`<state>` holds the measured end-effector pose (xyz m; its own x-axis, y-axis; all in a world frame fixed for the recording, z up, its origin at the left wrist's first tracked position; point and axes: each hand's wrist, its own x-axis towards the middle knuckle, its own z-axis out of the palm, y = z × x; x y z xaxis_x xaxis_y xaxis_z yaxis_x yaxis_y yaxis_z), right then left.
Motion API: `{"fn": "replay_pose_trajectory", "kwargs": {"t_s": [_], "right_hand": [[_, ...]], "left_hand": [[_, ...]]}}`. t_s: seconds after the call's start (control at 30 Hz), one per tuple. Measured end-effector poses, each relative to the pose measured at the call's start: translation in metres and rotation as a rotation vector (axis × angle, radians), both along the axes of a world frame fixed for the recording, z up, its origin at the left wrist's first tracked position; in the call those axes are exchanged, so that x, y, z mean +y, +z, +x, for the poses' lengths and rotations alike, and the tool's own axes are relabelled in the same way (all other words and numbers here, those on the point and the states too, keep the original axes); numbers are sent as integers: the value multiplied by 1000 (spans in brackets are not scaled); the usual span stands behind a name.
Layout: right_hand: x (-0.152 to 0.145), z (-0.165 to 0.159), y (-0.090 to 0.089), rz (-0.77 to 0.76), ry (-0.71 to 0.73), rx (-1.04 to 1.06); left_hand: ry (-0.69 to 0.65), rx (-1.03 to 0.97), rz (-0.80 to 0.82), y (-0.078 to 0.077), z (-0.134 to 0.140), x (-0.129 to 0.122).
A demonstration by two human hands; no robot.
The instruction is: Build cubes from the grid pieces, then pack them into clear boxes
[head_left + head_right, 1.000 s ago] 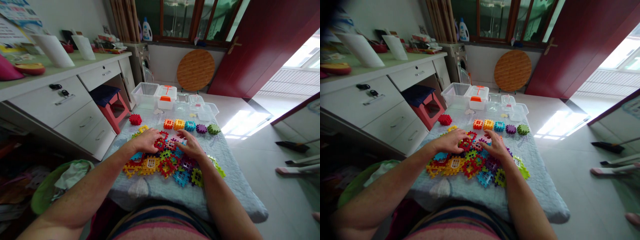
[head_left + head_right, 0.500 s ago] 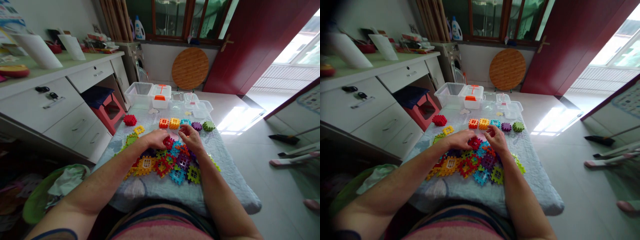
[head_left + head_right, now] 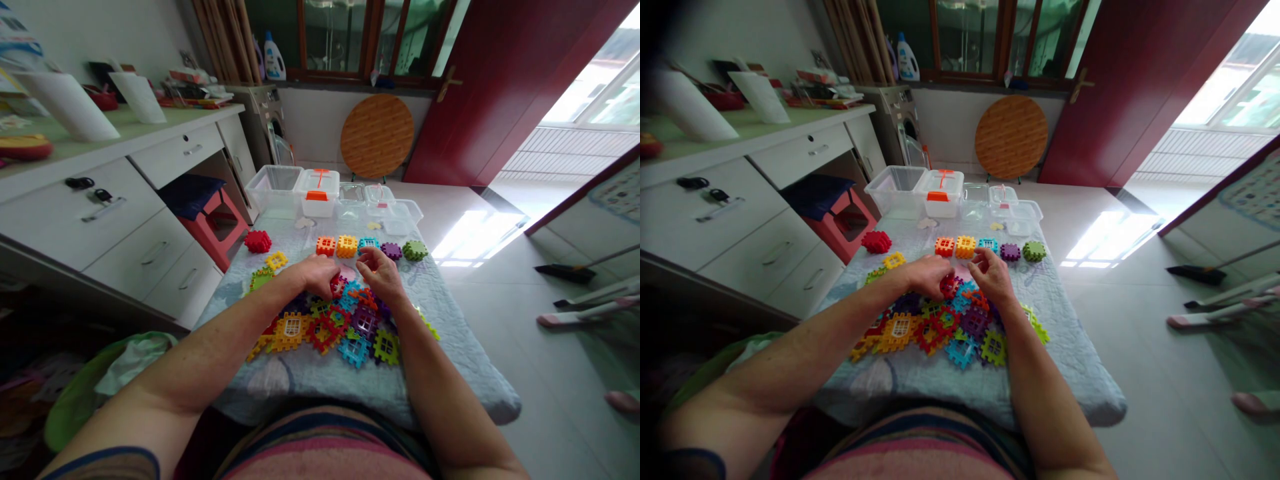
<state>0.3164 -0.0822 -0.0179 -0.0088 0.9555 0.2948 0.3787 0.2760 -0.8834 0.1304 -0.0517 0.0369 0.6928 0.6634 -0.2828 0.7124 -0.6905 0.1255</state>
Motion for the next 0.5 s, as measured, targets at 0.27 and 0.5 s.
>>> {"fn": "replay_pose_trajectory", "kwargs": {"t_s": [0.27, 0.5], "right_hand": [[1, 3, 1, 40, -34, 5], [-2, 3, 5, 67, -45, -29]], "left_hand": [[-13, -129, 52, 6, -15, 0], [203, -334, 181, 30, -120, 33]]}}
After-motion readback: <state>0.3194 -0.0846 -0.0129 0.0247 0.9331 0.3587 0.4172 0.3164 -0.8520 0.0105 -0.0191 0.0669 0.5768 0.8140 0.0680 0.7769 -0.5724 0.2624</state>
